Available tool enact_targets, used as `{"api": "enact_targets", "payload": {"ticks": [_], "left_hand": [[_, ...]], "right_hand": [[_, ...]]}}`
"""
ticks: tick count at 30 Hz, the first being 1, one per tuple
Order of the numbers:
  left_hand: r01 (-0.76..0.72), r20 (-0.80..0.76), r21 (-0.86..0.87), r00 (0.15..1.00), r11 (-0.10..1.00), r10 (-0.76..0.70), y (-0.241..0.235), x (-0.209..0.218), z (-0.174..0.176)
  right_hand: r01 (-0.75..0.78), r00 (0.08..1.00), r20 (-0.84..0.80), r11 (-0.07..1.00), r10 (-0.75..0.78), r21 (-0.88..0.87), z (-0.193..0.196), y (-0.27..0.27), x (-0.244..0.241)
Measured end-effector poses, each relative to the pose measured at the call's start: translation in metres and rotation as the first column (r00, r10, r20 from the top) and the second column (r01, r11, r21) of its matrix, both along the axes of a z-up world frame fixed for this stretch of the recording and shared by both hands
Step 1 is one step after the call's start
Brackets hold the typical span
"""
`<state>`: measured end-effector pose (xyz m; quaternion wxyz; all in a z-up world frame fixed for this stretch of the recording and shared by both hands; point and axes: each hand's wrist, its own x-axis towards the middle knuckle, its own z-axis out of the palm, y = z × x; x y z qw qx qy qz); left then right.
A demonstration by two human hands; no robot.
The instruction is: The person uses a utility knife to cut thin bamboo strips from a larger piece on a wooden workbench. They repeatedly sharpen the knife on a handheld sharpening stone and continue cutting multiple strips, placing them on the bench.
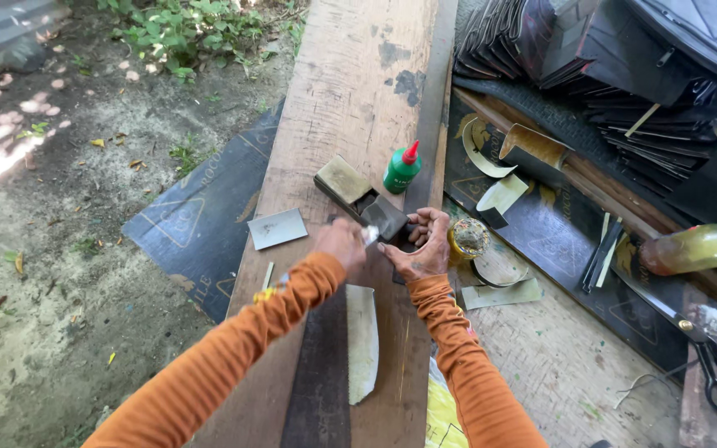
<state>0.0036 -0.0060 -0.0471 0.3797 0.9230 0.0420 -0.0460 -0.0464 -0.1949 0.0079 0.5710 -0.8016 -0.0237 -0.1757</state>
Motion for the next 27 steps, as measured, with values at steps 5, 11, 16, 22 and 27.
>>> {"api": "enact_targets", "payload": {"ticks": [5,11,16,22,27], "left_hand": [[0.110,0.161,0.117,0.979,0.987,-0.128,0.001,0.003,-0.015],[0.118,0.077,0.197,0.988,0.973,-0.135,0.006,-0.014,0.059],[0.219,0.196,0.240,0.943,0.946,-0.268,0.008,-0.045,0.122],[0.208,0.158,0.288,0.953,0.935,-0.260,0.010,-0.058,0.140],[0.201,0.141,0.274,0.959,0.940,-0.246,0.007,-0.050,0.134]], "right_hand": [[0.008,1.000,0.027,0.999,-0.007,-0.052,0.001,-0.002,-0.002],[-0.014,0.999,0.029,1.000,0.015,-0.021,0.003,-0.001,-0.002],[0.012,0.999,0.034,0.999,-0.010,-0.053,-0.001,-0.004,-0.003],[0.000,0.999,0.050,1.000,0.001,-0.028,-0.001,0.000,-0.003],[0.009,1.000,-0.009,0.999,-0.009,-0.035,0.002,-0.002,-0.002]]}}
